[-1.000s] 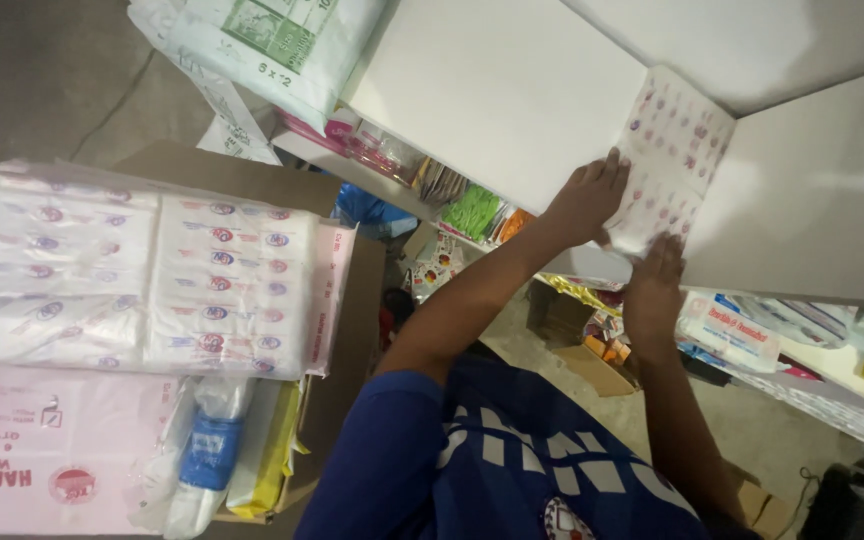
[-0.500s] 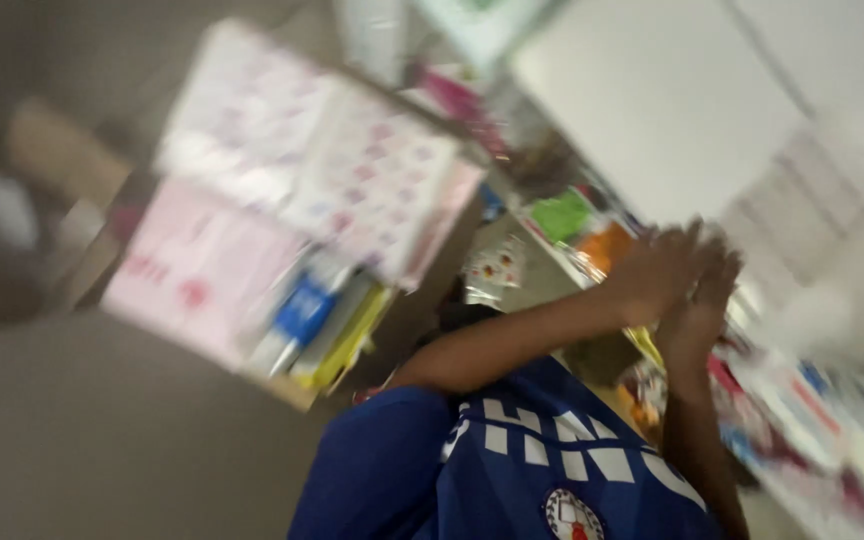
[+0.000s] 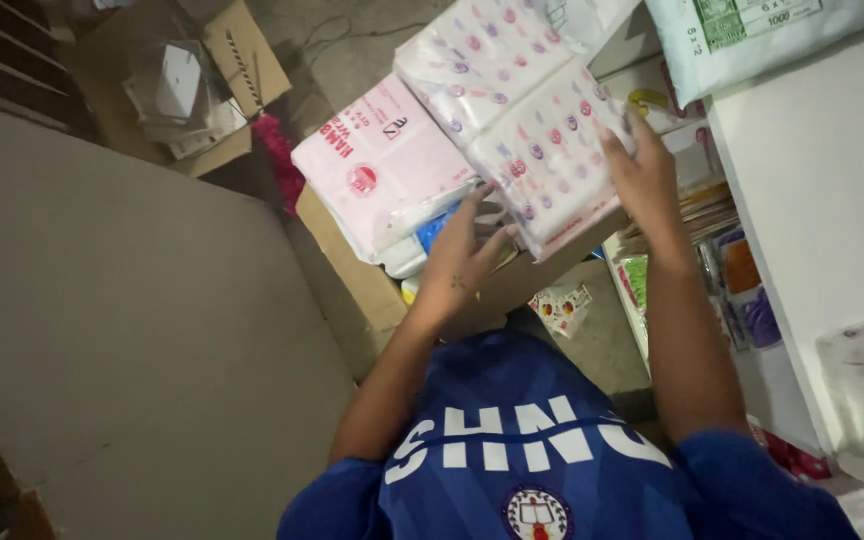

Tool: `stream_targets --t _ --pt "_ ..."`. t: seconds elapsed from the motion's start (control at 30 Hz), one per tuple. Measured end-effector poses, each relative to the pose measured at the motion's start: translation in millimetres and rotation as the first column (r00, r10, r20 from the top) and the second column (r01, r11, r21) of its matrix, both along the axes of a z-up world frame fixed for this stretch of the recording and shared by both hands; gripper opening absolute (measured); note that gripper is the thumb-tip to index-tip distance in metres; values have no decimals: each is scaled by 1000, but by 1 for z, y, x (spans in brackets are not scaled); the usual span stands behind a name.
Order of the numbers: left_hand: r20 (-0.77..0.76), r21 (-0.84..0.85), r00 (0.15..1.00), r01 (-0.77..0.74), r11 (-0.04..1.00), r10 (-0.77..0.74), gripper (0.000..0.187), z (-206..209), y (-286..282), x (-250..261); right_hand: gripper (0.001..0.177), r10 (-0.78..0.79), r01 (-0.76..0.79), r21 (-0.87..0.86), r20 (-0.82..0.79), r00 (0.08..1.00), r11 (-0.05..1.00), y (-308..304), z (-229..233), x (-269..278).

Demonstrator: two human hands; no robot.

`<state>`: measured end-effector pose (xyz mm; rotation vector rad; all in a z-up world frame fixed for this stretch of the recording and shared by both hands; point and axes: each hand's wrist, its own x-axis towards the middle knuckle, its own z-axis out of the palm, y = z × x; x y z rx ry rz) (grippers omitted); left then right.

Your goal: The person organizes various supplies by taking stacks of hamburger wrappers, ice bags, and other packaged items from a cardboard box and placing them onto a white shelf. The person repeatedly moves between the box and the shelf to arrange the items.

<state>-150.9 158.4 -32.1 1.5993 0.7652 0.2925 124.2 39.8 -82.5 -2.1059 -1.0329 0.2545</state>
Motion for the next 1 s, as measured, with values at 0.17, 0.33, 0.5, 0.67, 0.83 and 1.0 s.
stream_targets --t 0.17,0.33,0.5,0.67,0.83,1.0 --pt "387 -182 922 61 981 14 87 -49 -3 13 38 -196 197 -257 27 980 946 21 18 -6" --pt "262 -137 955 -104 985 138 105 -50 -9 29 36 -262 216 -213 -215 941 953 18 67 -13" --pt "140 -500 919 -255 828 368 102 -22 2 28 37 -109 191 42 -693 713 981 7 63 -18" --pt "390 -477 894 -11 879 223 91 -26 9 8 48 -166 182 -77 -820 548 980 -19 52 -48" --pt "464 -320 886 186 929 -18 88 -23 1 19 63 39 194 202 -783 620 960 -68 55 -71" --pt "532 -329 819 434 839 -215 87 -9 -48 69 67 -191 413 140 -725 661 900 -154 74 -77"
